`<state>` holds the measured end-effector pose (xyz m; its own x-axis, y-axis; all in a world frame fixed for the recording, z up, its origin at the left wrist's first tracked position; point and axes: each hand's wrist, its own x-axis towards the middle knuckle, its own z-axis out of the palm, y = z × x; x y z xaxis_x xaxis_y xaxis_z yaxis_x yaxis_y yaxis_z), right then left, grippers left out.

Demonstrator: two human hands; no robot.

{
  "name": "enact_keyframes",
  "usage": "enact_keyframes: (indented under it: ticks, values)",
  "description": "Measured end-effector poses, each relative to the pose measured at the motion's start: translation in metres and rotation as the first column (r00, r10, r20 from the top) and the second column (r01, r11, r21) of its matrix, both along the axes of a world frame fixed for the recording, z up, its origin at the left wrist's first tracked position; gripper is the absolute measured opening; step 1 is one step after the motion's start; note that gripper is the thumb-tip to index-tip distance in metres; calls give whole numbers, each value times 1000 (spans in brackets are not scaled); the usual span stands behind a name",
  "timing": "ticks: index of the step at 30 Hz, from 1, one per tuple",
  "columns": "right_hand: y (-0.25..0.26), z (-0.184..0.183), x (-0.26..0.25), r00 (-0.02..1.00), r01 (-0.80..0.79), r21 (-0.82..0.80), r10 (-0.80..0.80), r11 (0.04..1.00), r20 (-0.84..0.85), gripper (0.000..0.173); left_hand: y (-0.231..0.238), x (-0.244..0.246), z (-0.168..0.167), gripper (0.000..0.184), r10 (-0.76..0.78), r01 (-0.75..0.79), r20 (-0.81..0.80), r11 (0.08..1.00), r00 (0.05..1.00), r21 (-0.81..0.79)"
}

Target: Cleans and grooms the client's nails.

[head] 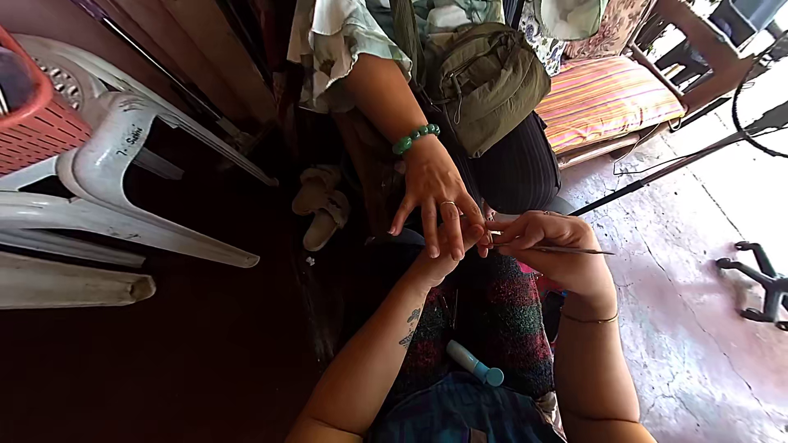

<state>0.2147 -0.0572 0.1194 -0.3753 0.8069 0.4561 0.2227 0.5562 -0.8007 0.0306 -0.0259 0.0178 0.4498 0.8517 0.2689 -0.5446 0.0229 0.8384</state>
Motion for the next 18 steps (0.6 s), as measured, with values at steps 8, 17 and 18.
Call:
enact_keyframes:
  ticks: [8, 17, 18]
  values:
    - [-3, 1, -7, 999, 53, 3, -53, 999, 10, 17, -1, -1, 1, 20, -25, 25, 23, 1000, 999, 15]
    - [-4, 10, -7, 983, 31, 54, -40, 998, 180, 12, -1, 0, 4, 17, -6, 6, -33, 1000, 999, -4]
    - [-4, 10, -7, 988, 28, 41, -34, 999, 151, 12, -1, 0, 4, 17, -10, 10, -18, 1000, 1000, -4]
